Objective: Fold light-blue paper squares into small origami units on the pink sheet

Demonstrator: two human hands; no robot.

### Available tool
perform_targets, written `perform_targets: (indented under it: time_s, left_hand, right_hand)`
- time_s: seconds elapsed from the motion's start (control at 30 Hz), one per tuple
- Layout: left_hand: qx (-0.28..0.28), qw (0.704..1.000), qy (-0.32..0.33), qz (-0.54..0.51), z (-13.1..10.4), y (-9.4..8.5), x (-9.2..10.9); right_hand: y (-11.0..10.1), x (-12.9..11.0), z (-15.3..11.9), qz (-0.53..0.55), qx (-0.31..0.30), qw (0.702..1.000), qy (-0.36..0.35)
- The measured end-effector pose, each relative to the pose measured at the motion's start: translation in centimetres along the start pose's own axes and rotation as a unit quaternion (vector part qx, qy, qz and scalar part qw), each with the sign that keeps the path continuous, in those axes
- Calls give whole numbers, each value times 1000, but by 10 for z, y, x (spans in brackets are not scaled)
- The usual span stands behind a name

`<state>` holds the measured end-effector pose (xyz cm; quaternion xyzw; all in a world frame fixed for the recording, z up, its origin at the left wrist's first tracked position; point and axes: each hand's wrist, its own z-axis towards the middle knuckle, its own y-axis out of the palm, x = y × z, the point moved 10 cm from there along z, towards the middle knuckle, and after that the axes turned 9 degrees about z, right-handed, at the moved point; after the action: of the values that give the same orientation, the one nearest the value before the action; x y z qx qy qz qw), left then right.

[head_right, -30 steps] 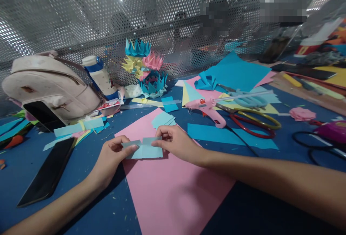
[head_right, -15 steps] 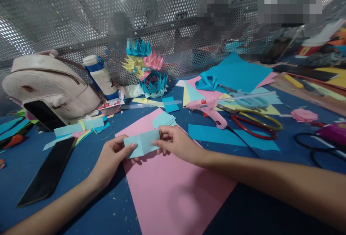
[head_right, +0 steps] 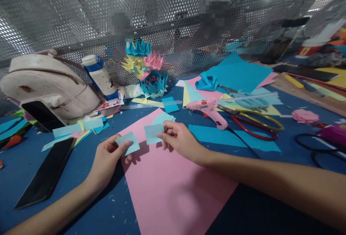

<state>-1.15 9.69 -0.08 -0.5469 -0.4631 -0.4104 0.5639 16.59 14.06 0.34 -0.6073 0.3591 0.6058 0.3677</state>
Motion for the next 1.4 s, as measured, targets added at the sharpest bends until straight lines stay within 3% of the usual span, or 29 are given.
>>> perform_targets:
  time_s: [0.2,0.3,0.43,0.63,0.8,0.87,0.93,1.03,1.17,1.27,1.4]
  left_hand:
    - [-55,998,10,17,-1,13,1]
    - [-82,992,64,66,-3,21,12]
    - [-112,973,148,135,-10,30,29]
    - [-142,965,168,144,-16,38,32]
    - [-97,989,99,58,-7,27,22]
    - [-71,991,106,44,0,20,28]
    - [-87,991,96,18,11,20,32]
    - [-111,993,24,-25,36,24,29]
    - [-133,990,-33,-37,76,39,27]
    - [-154,983,-96,-35,99,52,21]
    - [-195,965,-174,-22,107,65,16]
  right_hand:
    - [13,-5,-1,-28,-63,997,-32]
    - [21,-8,-3,-75,-93,992,-45]
    - [24,-8,-4,-35,-96,994,-31]
    - [25,-17,-7,-97,-98,986,-97]
    - [9,-26,-5,-70,-21,990,-123]
    - [-1,-41,-3,-86,17,985,-150]
    - [-6,-58,0,-137,26,974,-176]
    - [-13,-81,6,-261,44,938,-226]
    - [-23,-62,21,-477,60,861,-168]
    - [-25,-42,24,-514,53,842,-153]
    - [-24,-31,20,-538,58,827,-151]
